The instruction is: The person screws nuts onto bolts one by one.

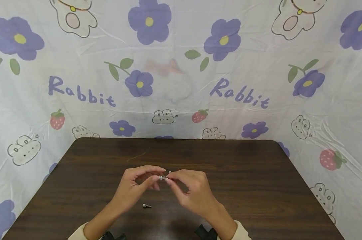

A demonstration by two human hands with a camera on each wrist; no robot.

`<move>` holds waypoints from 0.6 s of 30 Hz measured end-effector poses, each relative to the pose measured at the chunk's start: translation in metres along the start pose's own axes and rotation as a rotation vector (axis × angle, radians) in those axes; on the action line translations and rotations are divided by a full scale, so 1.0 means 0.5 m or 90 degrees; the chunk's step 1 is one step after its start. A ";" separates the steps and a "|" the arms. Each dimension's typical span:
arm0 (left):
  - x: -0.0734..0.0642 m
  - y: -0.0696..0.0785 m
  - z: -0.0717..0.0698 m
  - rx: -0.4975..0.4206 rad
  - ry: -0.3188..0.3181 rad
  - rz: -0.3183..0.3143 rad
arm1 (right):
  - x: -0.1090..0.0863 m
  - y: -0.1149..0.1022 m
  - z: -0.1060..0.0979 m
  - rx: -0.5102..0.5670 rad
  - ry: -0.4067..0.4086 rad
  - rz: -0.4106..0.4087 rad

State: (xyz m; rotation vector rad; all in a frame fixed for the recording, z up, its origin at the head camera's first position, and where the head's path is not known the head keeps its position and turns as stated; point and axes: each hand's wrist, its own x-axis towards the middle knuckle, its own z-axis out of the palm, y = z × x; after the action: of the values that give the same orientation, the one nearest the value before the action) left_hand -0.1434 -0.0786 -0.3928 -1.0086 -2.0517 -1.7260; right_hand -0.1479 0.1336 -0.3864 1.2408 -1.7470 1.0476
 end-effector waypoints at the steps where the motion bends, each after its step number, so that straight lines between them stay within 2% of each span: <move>1: 0.000 0.001 0.000 0.000 0.003 0.008 | 0.000 0.000 0.000 -0.001 0.002 -0.001; 5: -0.001 0.003 0.000 -0.003 0.006 0.050 | -0.001 0.001 -0.001 0.000 0.004 0.002; 9: -0.001 0.000 0.001 -0.014 0.001 0.072 | -0.002 0.000 0.001 0.002 0.005 -0.002; 13: -0.001 -0.001 0.001 -0.017 0.003 0.069 | -0.002 0.000 0.002 0.009 0.011 -0.008; 18: -0.001 -0.002 0.001 -0.003 0.001 0.042 | -0.002 0.001 0.003 0.007 0.013 -0.013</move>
State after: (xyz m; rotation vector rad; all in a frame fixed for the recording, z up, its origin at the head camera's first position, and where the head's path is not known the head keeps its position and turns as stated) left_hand -0.1435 -0.0784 -0.3941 -1.0636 -1.9906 -1.6999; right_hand -0.1484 0.1328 -0.3882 1.2477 -1.7119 1.0563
